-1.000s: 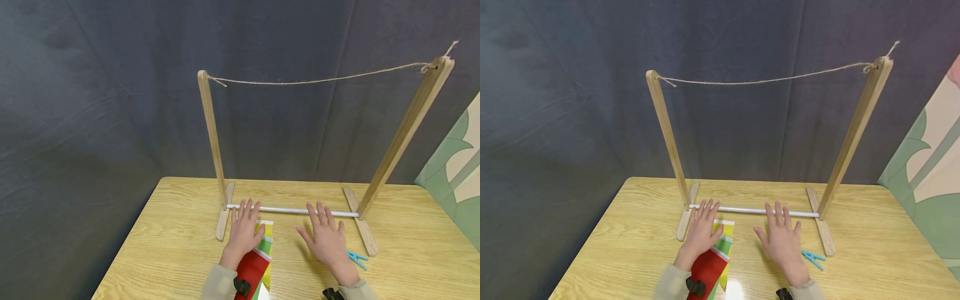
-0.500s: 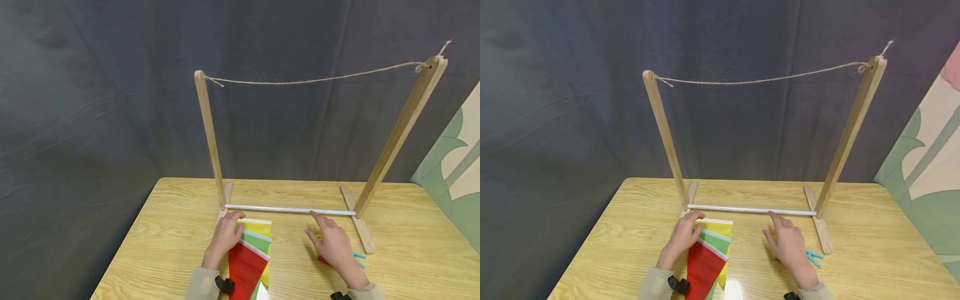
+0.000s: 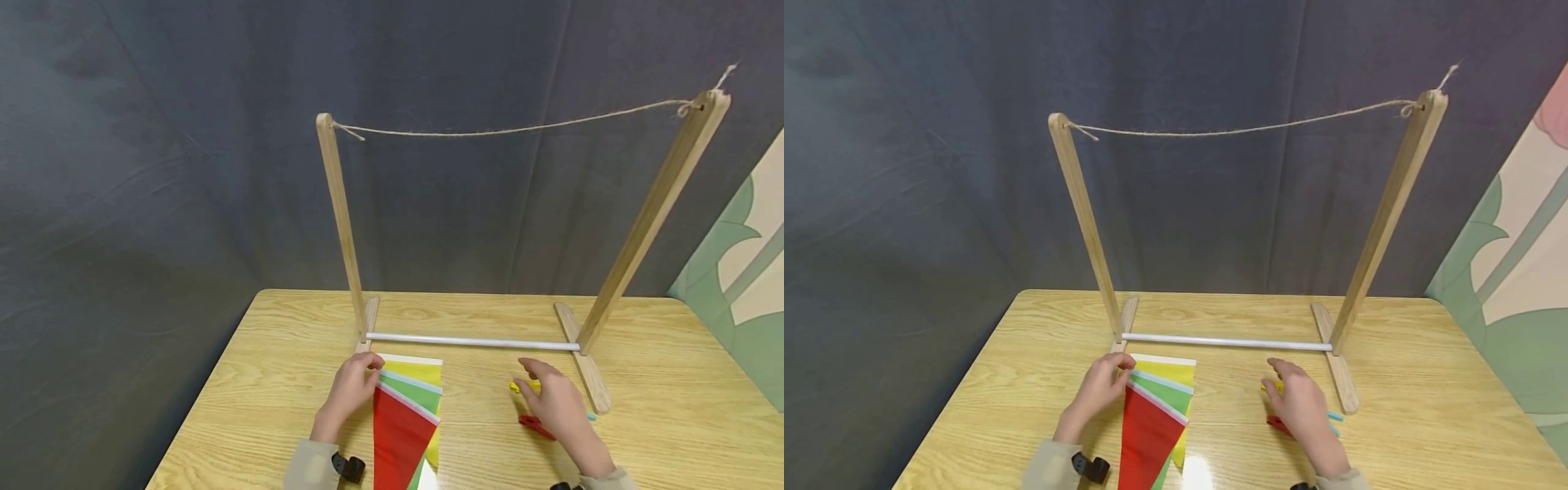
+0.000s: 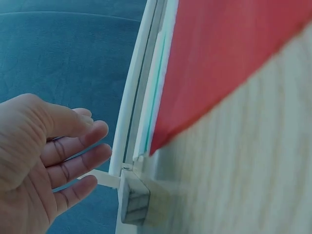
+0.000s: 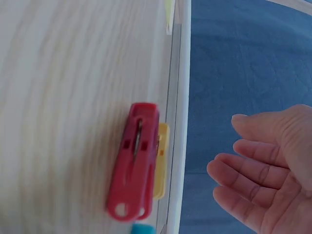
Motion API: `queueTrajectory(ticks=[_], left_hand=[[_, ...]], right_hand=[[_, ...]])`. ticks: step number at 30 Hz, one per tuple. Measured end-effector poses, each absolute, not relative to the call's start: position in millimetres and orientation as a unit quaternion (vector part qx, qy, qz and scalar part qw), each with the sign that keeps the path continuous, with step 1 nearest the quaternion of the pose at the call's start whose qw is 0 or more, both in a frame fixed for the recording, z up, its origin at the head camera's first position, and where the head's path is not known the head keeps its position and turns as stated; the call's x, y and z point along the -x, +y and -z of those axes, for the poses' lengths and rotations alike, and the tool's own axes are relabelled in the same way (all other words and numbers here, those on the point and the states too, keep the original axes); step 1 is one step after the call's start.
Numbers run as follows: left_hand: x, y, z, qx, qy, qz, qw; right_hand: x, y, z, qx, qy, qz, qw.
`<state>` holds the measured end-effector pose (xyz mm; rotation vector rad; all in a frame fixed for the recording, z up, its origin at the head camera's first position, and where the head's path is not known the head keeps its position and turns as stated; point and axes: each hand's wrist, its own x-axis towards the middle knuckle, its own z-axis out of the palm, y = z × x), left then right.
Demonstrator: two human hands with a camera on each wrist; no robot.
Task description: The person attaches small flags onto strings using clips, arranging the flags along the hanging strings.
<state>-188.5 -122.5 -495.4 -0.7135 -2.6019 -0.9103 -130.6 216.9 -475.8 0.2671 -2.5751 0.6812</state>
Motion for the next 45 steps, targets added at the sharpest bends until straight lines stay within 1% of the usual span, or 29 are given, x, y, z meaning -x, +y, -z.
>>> queueTrajectory(ticks=[2, 7, 13, 17, 21, 27, 34, 40, 45], left_hand=[[187.7, -124.6, 496.2, 0.253, -0.904, 0.315, 0.140], [184.9, -128.6, 497.9, 0.264, -0.906, 0.303, 0.134], [185.4, -130.4, 502.5, 0.276, -0.908, 0.278, 0.149], [186.3, -130.2, 507.1, 0.282, -0.913, 0.252, 0.152], [185.9, -129.3, 508.8, 0.275, -0.923, 0.232, 0.136], [185.4, -127.3, 507.4, 0.270, -0.934, 0.202, 0.116], [185.4, -125.6, 507.4, 0.264, -0.941, 0.185, 0.106], [186.4, -125.1, 506.5, 0.266, -0.944, 0.169, 0.099], [187.0, -125.9, 506.0, 0.269, -0.945, 0.163, 0.092]], right_hand=[[129.6, 219.4, 477.4, -0.094, -0.936, -0.250, 0.229], [127.5, 225.9, 482.5, -0.096, -0.931, -0.251, 0.249], [122.0, 233.3, 484.8, -0.086, -0.934, -0.253, 0.239], [117.5, 237.9, 485.1, -0.083, -0.940, -0.252, 0.216], [112.4, 242.3, 485.0, -0.085, -0.947, -0.251, 0.183], [106.5, 247.6, 487.9, -0.099, -0.950, -0.258, 0.149], [101.8, 252.5, 490.2, -0.133, -0.951, -0.257, 0.109], [100.1, 257.5, 490.7, -0.157, -0.949, -0.267, 0.057], [98.3, 260.0, 492.0, -0.169, -0.955, -0.238, 0.054]])
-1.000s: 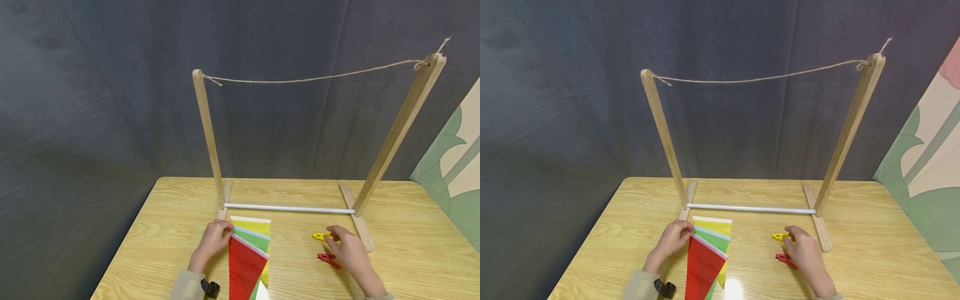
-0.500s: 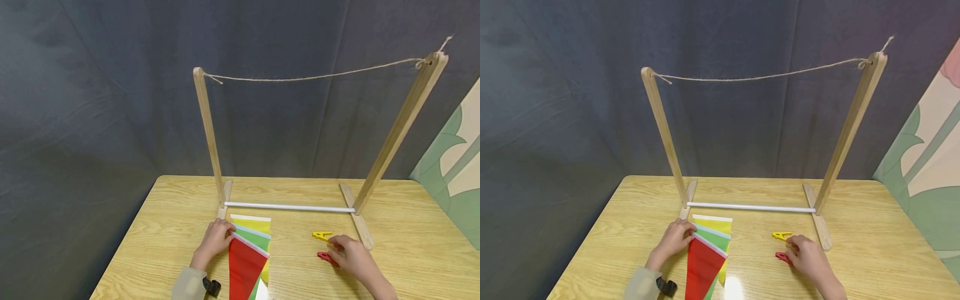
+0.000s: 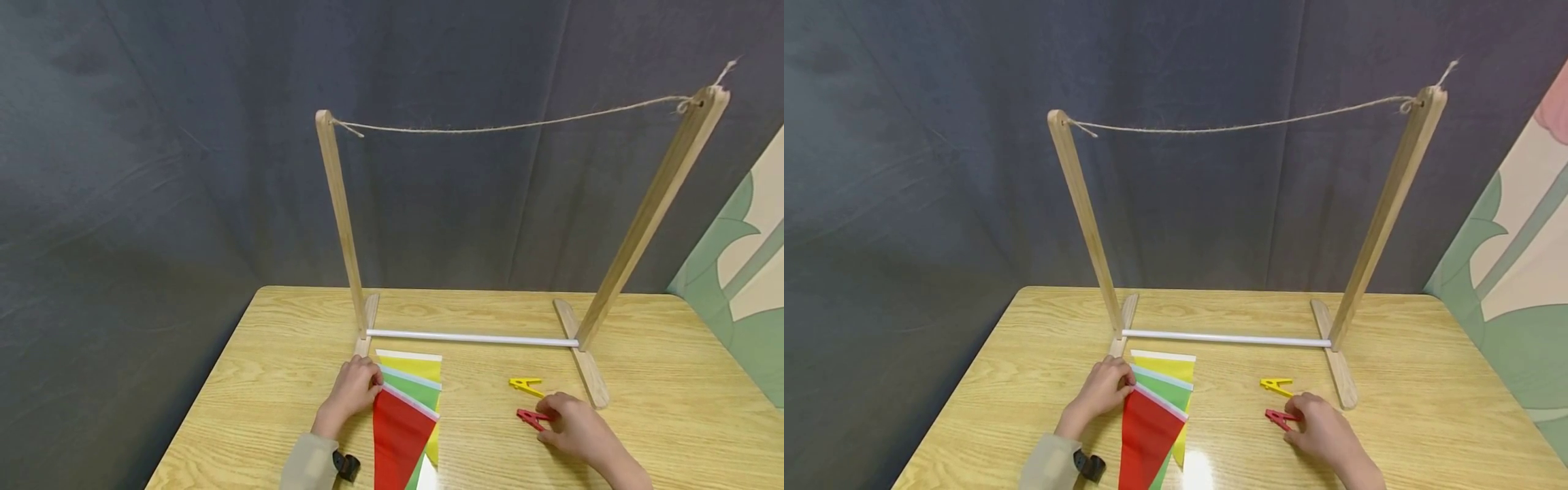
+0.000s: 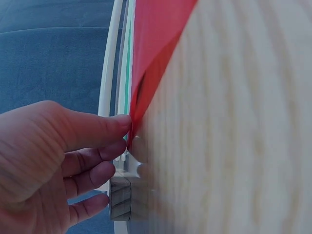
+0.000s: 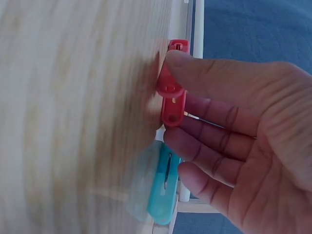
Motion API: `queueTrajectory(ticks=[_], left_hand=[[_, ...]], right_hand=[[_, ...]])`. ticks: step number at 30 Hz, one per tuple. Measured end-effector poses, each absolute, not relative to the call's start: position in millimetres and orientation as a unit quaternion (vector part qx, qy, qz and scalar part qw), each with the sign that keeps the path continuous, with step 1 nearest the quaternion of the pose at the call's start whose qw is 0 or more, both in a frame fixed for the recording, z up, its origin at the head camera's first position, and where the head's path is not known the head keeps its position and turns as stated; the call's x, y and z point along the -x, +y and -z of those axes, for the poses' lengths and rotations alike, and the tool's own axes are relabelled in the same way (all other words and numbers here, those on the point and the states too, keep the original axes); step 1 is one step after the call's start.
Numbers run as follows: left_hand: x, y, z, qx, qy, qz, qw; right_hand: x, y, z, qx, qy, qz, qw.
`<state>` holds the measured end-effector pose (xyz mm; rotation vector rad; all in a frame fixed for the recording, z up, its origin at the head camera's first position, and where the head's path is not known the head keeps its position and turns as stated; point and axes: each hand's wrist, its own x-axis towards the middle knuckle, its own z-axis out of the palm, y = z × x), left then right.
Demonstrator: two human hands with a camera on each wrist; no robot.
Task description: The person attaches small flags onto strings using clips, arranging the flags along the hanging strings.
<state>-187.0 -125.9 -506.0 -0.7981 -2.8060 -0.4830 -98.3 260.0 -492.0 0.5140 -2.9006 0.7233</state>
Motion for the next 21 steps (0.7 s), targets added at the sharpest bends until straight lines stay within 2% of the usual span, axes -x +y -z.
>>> queueTrajectory(ticks=[8, 21], left_hand=[[187.1, -124.9, 502.4, 0.274, -0.943, 0.168, 0.079], [190.0, -123.3, 495.7, 0.269, -0.947, 0.172, 0.033]], right_hand=[[96.2, 261.4, 491.5, -0.164, -0.958, -0.231, 0.041], [94.9, 260.2, 493.4, -0.165, -0.958, -0.227, 0.058]])
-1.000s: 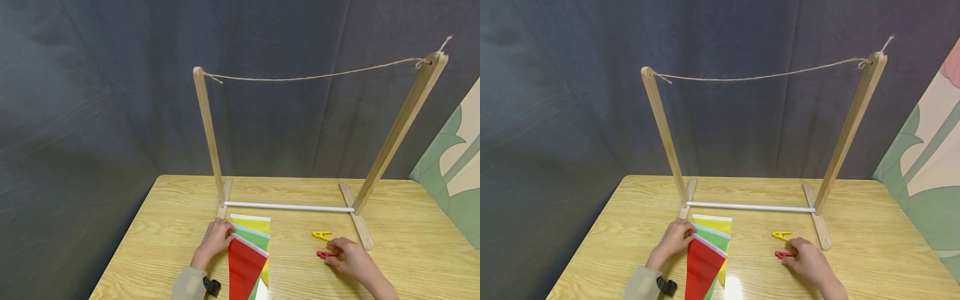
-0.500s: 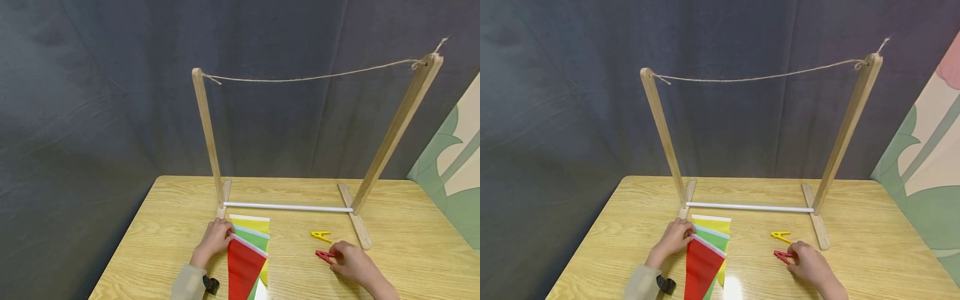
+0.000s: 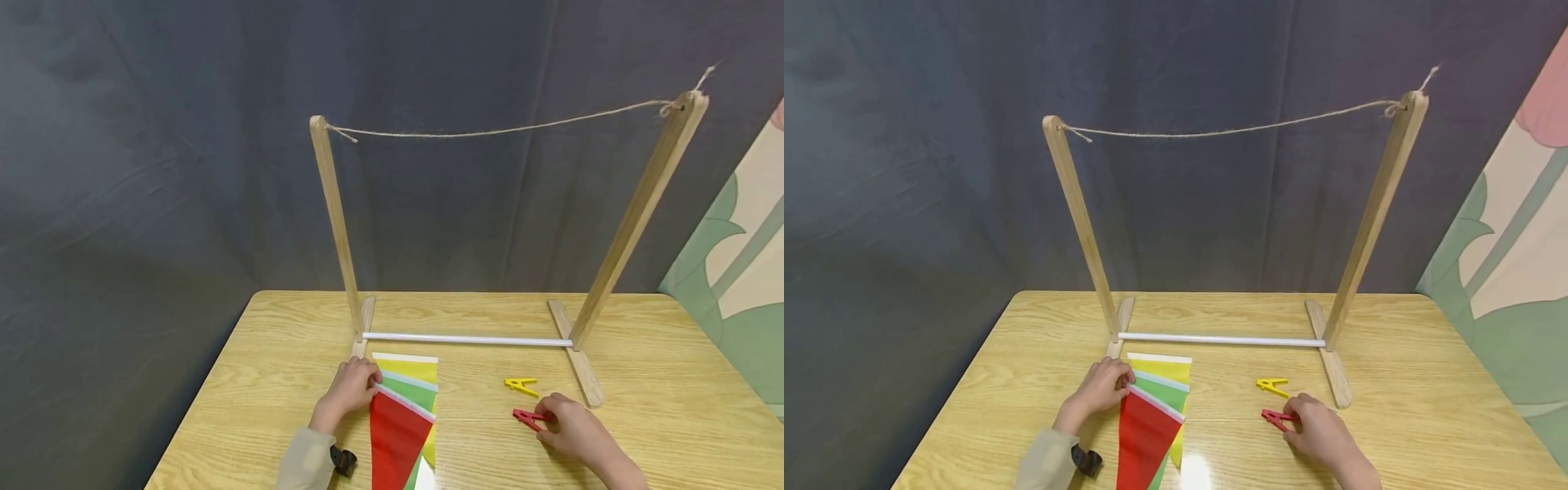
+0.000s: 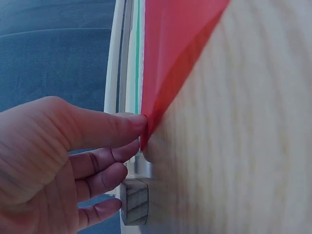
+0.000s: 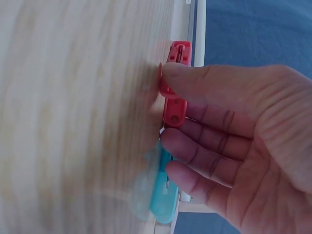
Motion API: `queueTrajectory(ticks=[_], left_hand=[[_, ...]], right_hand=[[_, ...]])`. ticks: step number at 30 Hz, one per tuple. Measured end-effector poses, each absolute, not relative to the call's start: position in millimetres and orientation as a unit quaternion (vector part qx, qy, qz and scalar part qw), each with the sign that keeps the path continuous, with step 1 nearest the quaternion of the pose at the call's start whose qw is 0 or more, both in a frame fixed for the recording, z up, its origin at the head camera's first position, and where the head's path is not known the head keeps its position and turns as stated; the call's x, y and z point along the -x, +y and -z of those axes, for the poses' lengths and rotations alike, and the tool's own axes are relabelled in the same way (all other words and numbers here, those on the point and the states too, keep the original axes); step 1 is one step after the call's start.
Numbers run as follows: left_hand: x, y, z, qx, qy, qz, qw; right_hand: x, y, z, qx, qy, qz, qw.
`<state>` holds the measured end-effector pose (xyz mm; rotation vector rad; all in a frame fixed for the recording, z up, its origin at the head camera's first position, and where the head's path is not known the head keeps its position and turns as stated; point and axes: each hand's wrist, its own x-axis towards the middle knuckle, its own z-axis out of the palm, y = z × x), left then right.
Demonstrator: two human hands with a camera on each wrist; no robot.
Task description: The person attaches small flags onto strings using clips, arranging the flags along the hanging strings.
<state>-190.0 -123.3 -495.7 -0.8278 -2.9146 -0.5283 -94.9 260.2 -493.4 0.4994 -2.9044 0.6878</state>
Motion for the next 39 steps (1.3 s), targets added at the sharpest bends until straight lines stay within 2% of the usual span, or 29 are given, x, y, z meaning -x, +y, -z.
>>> queueTrajectory(ticks=[13, 23, 33, 39], left_hand=[[193.5, -123.3, 493.6, 0.268, -0.948, 0.170, 0.003], [193.9, -130.0, 492.2, 0.300, -0.935, 0.188, 0.032], [194.8, -132.7, 495.1, 0.314, -0.925, 0.213, 0.029], [194.9, -136.2, 492.9, 0.311, -0.887, 0.338, -0.041]], right_hand=[[95.3, 261.6, 496.1, -0.186, -0.950, -0.241, 0.069], [95.8, 260.4, 495.5, -0.190, -0.949, -0.238, 0.080], [98.4, 263.1, 502.1, -0.221, -0.934, -0.237, 0.152], [99.1, 264.9, 500.5, -0.226, -0.928, -0.262, 0.138]])
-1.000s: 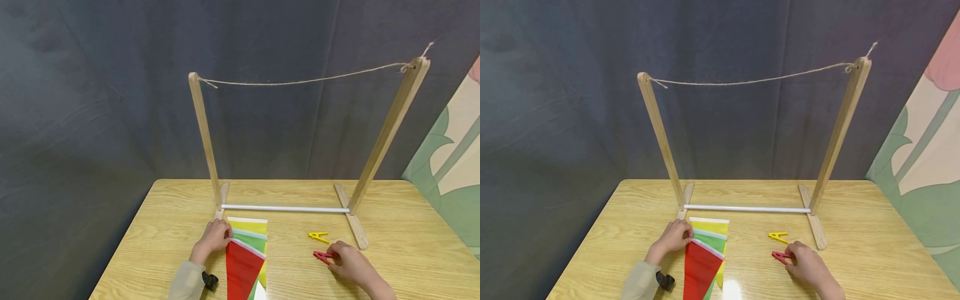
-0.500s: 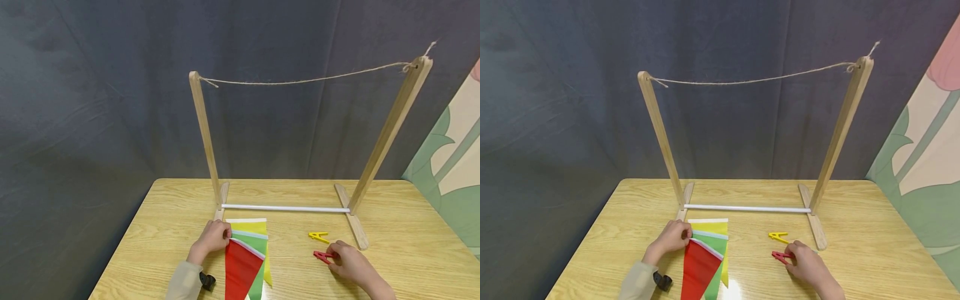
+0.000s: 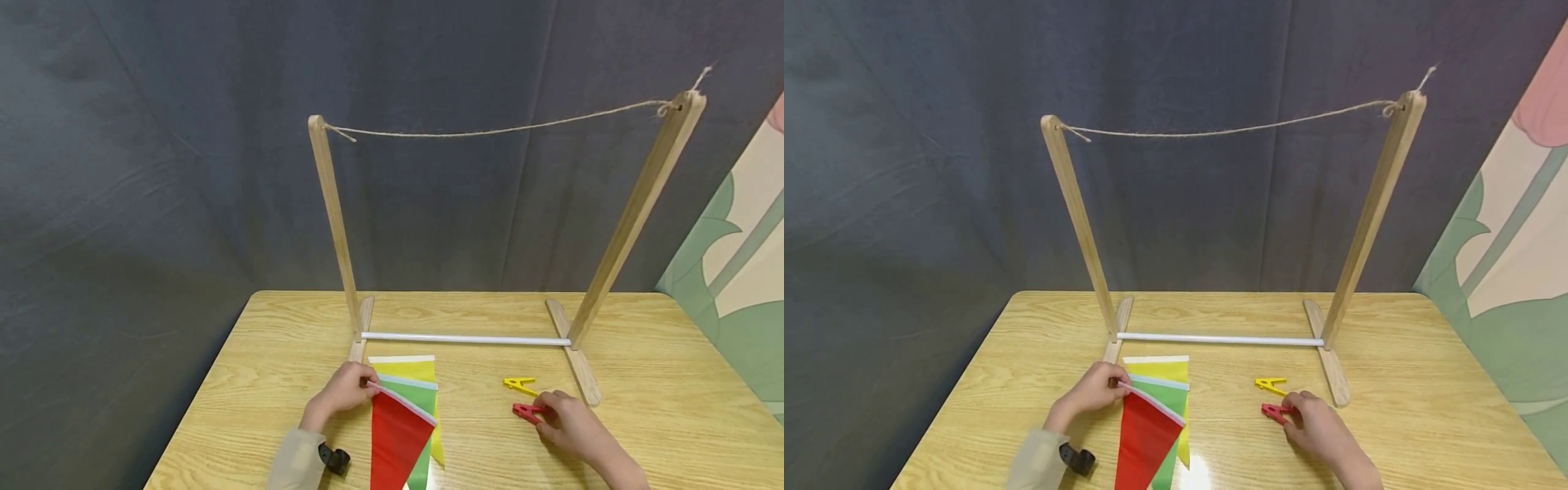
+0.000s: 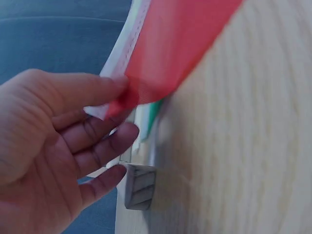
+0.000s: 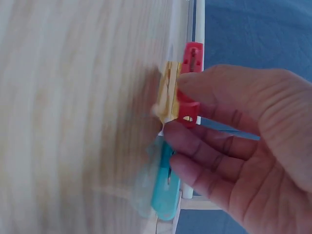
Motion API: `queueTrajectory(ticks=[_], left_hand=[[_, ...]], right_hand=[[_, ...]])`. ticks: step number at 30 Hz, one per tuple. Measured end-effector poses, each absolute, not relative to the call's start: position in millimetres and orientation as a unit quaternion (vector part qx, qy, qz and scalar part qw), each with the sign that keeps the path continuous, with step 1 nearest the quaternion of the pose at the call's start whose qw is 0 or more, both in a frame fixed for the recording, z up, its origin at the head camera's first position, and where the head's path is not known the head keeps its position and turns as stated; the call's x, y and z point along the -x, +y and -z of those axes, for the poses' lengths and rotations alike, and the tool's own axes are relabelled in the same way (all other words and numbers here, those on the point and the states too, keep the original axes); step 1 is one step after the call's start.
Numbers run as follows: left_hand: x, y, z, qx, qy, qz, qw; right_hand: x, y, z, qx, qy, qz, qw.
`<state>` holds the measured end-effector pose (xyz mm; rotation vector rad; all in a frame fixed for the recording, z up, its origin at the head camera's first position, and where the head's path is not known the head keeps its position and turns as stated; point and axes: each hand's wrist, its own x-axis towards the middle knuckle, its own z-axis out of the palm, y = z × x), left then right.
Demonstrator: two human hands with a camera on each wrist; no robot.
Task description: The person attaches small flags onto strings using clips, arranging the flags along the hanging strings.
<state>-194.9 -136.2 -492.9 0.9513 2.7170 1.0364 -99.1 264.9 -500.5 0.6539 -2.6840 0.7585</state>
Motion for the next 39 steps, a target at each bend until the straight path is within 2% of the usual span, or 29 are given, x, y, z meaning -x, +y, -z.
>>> queueTrajectory(ticks=[6, 19, 26, 34, 39], left_hand=[[193.7, -136.6, 487.3, -0.280, 0.831, -0.469, 0.101], [192.7, -128.8, 473.8, -0.222, 0.746, -0.615, 0.124], [192.6, -122.8, 459.6, -0.219, 0.729, -0.639, 0.112], [194.1, -114.9, 456.1, -0.230, 0.704, -0.670, 0.053], [195.8, -109.2, 452.5, -0.226, 0.681, -0.695, 0.037]], right_hand=[[99.3, 263.4, 495.5, -0.213, -0.922, -0.276, 0.166], [103.3, 261.6, 473.8, -0.237, -0.892, -0.276, 0.268], [106.5, 265.6, 461.7, -0.260, -0.878, -0.279, 0.289], [108.8, 269.6, 447.4, -0.271, -0.865, -0.288, 0.308], [111.6, 271.8, 439.1, -0.278, -0.862, -0.280, 0.320]])
